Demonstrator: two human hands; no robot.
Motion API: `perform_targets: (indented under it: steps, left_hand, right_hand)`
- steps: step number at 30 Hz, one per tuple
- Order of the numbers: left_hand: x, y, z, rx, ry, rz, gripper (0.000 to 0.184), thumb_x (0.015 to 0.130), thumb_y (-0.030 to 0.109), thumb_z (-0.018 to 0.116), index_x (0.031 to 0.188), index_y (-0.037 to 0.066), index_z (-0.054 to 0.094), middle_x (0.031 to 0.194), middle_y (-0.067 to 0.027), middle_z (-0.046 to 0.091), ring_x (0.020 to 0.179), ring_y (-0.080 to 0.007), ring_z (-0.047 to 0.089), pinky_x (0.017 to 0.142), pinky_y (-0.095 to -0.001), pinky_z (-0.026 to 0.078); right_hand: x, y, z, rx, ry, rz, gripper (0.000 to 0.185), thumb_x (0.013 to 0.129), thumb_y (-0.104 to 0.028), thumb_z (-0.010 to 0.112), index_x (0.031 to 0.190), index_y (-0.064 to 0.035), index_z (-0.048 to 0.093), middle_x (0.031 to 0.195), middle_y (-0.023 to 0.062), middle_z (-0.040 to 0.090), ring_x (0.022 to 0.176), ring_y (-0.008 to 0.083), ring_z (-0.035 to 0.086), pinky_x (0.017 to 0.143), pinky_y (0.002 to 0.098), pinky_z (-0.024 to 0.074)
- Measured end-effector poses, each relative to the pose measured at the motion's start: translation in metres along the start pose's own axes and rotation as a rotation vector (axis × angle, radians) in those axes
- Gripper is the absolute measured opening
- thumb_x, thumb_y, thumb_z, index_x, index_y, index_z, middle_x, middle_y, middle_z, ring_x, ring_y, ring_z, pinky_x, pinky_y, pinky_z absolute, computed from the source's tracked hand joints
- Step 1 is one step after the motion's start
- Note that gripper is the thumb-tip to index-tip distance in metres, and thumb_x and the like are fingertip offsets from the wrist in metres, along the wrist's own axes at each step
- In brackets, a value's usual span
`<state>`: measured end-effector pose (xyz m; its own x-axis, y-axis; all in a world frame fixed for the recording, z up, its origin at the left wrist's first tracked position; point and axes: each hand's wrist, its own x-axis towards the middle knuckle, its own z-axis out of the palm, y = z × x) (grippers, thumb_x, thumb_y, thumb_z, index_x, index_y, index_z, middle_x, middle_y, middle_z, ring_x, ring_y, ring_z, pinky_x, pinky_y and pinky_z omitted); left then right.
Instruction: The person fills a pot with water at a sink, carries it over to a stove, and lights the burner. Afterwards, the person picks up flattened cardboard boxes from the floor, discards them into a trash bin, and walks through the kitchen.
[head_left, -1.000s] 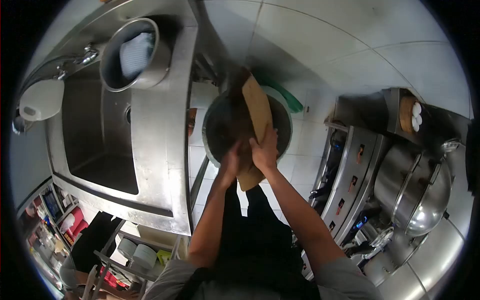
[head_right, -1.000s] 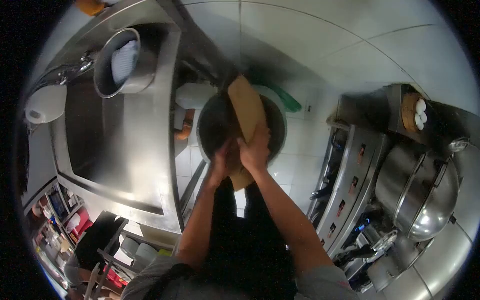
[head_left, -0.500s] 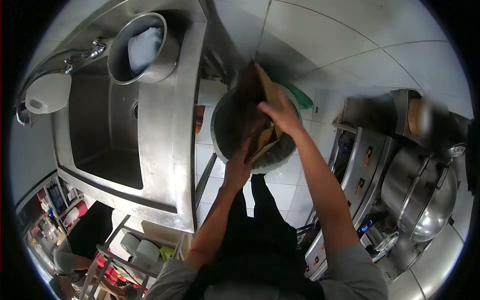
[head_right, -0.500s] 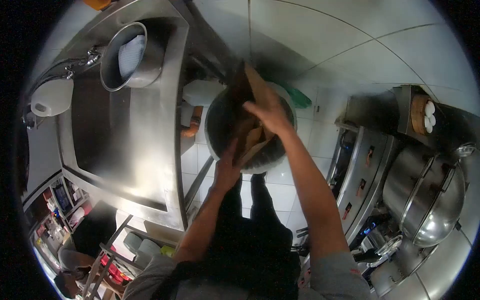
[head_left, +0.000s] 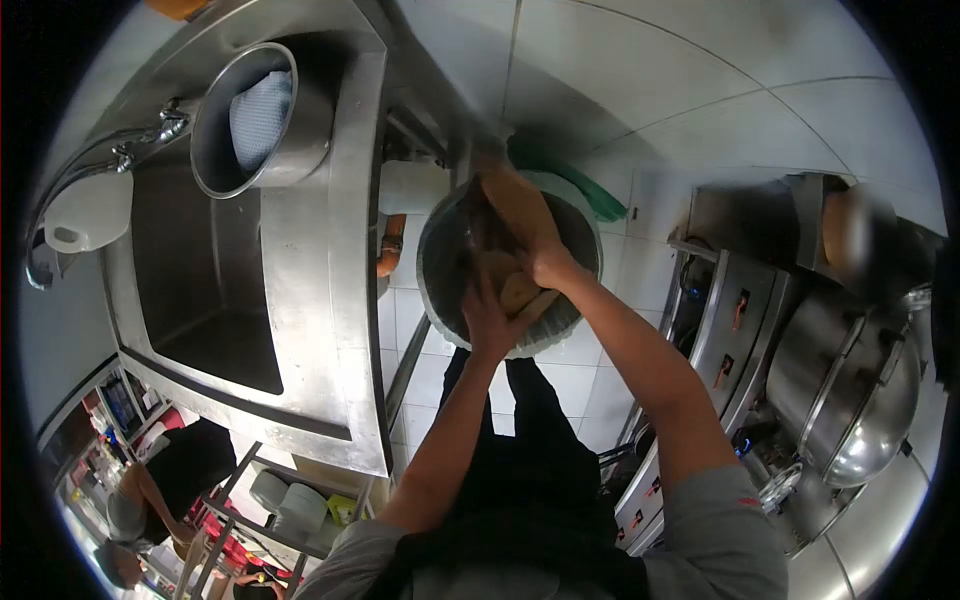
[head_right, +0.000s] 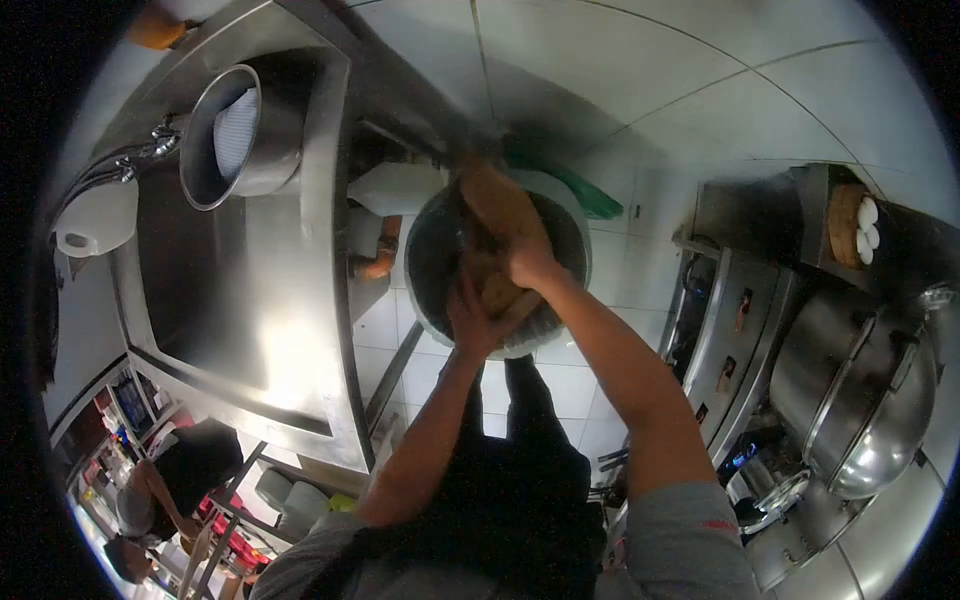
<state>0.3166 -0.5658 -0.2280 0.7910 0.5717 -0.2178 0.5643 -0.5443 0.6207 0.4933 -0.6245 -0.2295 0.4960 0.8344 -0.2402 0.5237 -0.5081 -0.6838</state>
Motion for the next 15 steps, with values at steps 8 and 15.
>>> perform_targets:
  steps: [8,15]
  left_hand:
    - [0.031,0.000,0.007,-0.246,-0.347,-0.200,0.078,0.063,0.053,0.074,0.116,0.000,0.052,0.108,-0.0231,0.059,0.102,-0.0372,0.057,0.086,-0.0414,0.047]
    - [0.079,-0.028,0.072,-0.095,-0.657,-0.384,0.074,0.065,0.057,0.069,0.112,0.001,0.057,0.107,-0.0219,0.061,0.108,-0.0329,0.056,0.090,-0.0418,0.045]
  right_hand:
    - [0.016,0.022,0.049,0.290,-0.134,0.131,0.035,0.063,-0.018,0.068,0.092,0.0013,0.065,0.089,0.0222,0.064,0.085,0.0373,0.061,0.078,0.0429,0.0489]
    - [0.042,0.070,0.083,-0.239,-0.228,0.082,0.039,0.067,-0.021,0.065,0.100,-0.0007,0.063,0.090,0.0215,0.064,0.086,0.0372,0.061,0.081,0.0427,0.0482]
